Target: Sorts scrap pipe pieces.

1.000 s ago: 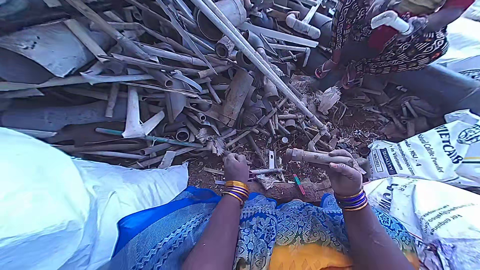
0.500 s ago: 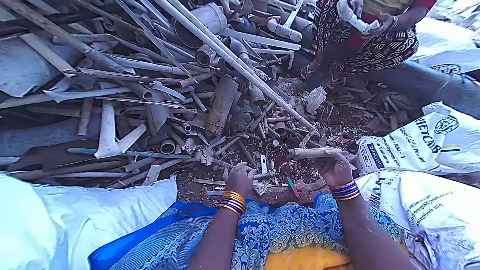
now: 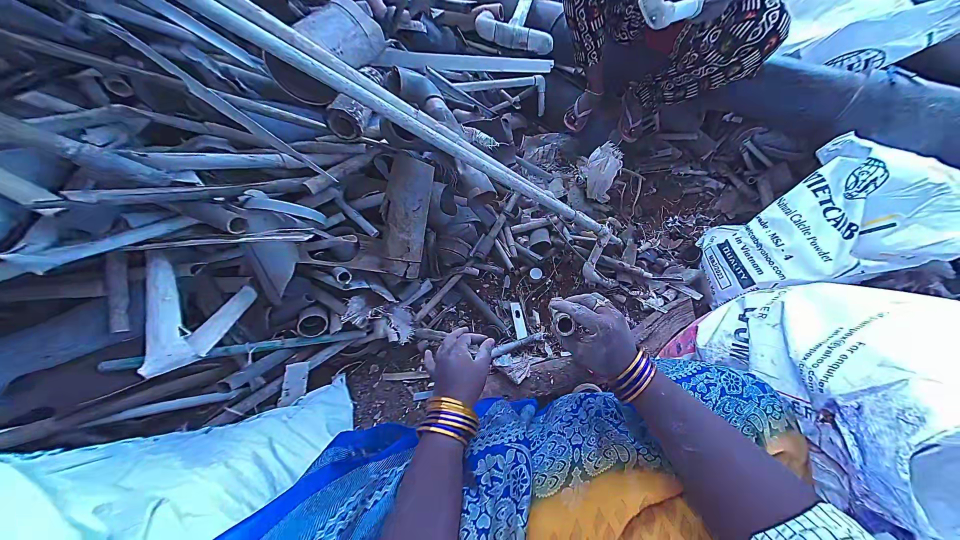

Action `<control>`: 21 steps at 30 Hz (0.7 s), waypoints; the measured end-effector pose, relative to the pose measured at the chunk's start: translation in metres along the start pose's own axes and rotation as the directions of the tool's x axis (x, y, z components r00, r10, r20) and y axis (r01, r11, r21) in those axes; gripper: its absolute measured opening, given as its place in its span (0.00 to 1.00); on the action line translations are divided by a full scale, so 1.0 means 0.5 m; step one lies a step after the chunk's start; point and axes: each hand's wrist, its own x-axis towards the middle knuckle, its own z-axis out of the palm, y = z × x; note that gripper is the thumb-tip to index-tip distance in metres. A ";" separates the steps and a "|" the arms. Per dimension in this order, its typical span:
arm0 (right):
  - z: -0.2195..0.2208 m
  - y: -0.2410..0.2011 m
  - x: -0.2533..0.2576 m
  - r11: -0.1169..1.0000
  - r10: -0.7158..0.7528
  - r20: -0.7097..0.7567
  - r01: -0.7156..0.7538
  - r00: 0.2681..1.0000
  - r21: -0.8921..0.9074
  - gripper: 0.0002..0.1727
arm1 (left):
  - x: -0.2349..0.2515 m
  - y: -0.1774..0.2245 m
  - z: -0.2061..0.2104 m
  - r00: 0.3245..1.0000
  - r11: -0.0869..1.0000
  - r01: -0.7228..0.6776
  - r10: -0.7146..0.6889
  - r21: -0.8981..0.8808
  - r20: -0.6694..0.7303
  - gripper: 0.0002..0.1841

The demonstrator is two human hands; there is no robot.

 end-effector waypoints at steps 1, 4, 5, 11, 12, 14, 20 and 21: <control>-0.001 -0.001 0.001 1.000 0.020 0.006 -0.020 1.000 0.001 0.19 | -0.001 0.000 0.000 1.000 1.000 -0.011 0.011 -0.002 0.005 0.15; 0.000 -0.001 0.004 0.984 0.140 0.020 -0.142 0.990 0.105 0.19 | -0.002 0.005 0.001 0.990 0.990 -0.135 0.137 -0.051 0.041 0.15; -0.002 -0.004 0.006 0.950 0.240 0.066 -0.248 0.969 0.191 0.21 | -0.005 0.007 0.002 0.978 0.977 -0.192 0.198 -0.097 0.061 0.18; 0.000 -0.012 0.027 0.418 0.565 0.352 -0.627 0.746 0.658 0.19 | -0.029 0.028 -0.014 0.883 0.909 -0.108 0.274 -0.403 0.382 0.24; 0.000 -0.012 0.027 0.384 0.579 0.366 -0.639 0.729 0.666 0.16 | -0.030 0.030 -0.010 0.883 0.907 -0.101 0.271 -0.409 0.384 0.24; -0.003 -0.012 0.026 0.345 0.612 0.383 -0.669 0.692 0.658 0.14 | -0.035 0.036 -0.007 0.913 0.889 -0.087 0.251 -0.449 0.322 0.24; 0.018 0.026 0.008 0.401 0.697 0.348 -0.743 0.627 0.535 0.25 | -0.107 0.048 -0.141 0.820 0.792 -0.389 0.065 -0.471 -0.569 0.22; 0.019 0.030 0.007 0.397 0.713 0.334 -0.748 0.616 0.532 0.26 | -0.124 0.040 -0.176 0.618 0.801 -0.506 0.076 -0.321 -0.783 0.21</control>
